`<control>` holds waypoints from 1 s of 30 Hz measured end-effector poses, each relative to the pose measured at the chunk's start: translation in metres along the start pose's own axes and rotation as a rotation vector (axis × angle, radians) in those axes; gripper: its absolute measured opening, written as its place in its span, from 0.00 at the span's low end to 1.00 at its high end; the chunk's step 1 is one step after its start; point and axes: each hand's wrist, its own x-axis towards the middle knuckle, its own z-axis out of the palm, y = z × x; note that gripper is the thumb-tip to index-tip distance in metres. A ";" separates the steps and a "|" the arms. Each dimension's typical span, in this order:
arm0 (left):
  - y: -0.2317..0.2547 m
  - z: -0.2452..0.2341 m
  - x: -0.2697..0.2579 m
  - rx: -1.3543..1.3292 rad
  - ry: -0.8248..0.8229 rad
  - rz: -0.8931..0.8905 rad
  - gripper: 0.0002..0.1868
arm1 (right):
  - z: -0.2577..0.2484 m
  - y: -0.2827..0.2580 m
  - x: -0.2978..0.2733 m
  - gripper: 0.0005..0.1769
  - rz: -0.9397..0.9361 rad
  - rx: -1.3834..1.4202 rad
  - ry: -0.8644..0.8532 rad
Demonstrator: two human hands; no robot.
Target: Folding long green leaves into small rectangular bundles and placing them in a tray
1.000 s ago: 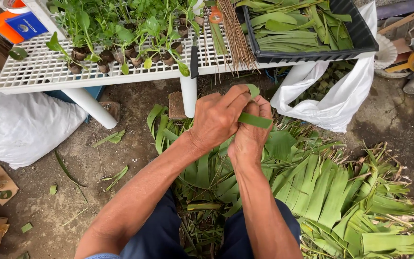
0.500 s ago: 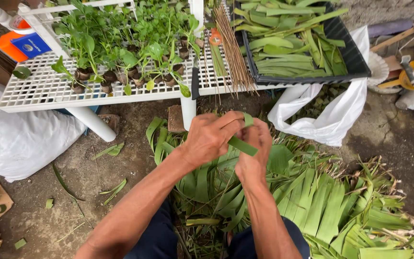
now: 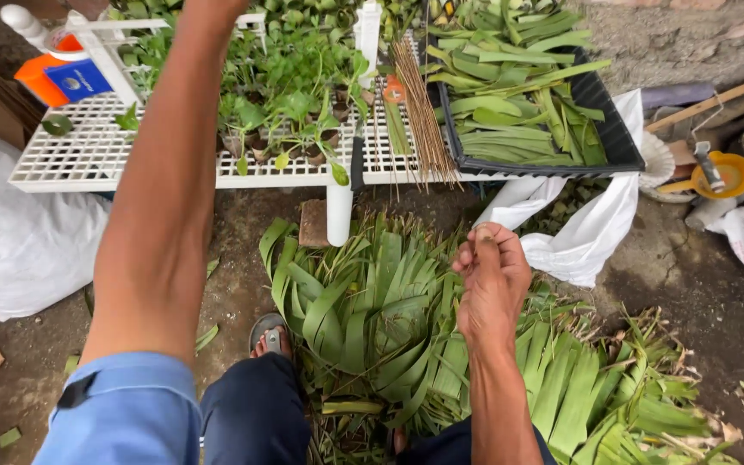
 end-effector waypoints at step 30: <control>0.212 0.020 -0.211 -1.141 -0.612 -1.108 0.14 | -0.072 0.002 -0.019 0.12 -1.020 -0.950 -0.210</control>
